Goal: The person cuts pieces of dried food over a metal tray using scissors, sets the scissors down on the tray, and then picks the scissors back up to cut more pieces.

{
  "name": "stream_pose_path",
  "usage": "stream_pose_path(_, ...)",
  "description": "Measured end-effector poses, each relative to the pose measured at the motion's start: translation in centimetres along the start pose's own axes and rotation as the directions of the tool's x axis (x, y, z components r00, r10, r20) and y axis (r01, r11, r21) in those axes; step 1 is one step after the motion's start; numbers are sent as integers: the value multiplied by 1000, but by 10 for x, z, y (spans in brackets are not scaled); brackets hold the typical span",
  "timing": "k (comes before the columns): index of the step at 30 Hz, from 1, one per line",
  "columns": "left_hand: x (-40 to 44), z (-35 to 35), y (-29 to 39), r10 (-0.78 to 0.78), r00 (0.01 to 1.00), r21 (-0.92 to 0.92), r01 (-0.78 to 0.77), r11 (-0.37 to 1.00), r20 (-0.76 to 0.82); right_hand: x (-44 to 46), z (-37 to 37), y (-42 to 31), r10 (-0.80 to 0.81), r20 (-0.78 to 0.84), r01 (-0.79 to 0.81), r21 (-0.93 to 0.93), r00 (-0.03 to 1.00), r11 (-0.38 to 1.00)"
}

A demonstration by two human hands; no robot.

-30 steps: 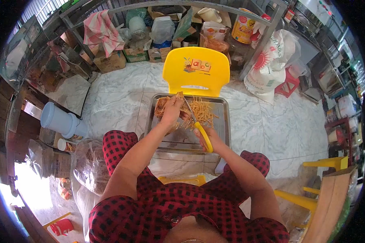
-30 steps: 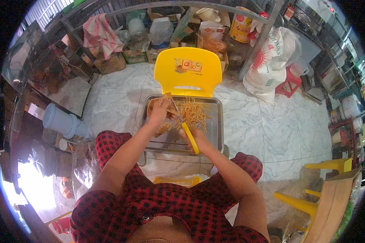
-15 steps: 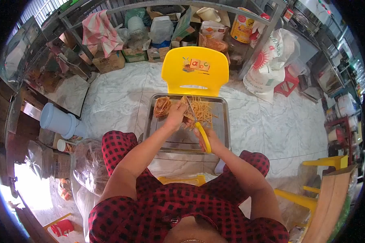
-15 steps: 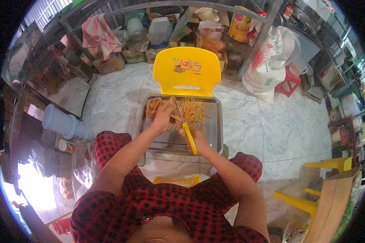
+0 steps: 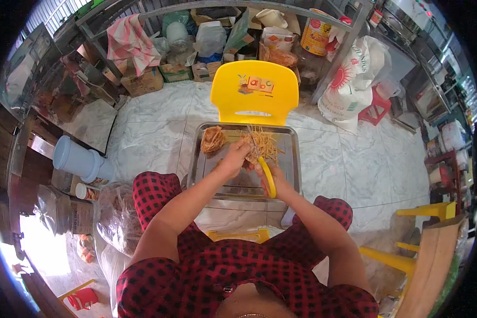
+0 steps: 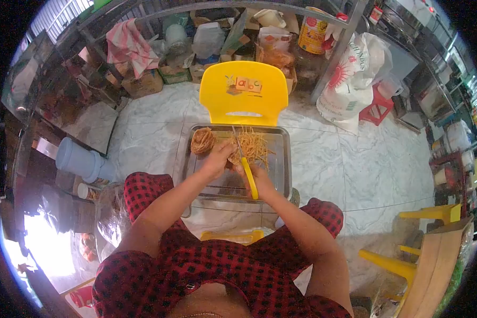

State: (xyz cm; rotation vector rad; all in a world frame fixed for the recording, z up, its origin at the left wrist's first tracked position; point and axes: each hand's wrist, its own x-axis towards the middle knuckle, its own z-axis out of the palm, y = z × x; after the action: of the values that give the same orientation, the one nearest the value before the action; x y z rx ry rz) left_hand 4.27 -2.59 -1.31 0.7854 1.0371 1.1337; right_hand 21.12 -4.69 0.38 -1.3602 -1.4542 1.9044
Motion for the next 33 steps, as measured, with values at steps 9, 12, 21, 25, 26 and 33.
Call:
stream_pose_path(9,22,-40,38,182,972,-113,-199,973,-148,-2,-4,-7,-131,163,153,-128,978,980)
stream_pose_path(12,18,-38,48,235,958,-123,-256,959,-166,1,-6,-2,-128,306,136,-5,944,991)
stream_pose_path(21,17,-36,46,230,957,-60,-244,968,-175,-1,-1,-9,-100,268,129,-91,958,987)
stream_pose_path(25,18,-35,40,206,961,-55,-219,974,-182,1,0,-2,-84,178,100,-87,980,991)
stream_pose_path(26,18,-35,39,202,964,-56,-214,975,-171,1,0,-1,-96,147,110,-94,984,989)
stream_pose_path(33,27,-45,31,190,968,-79,-205,976,-166,-8,2,-6,-67,90,75,-87,994,993)
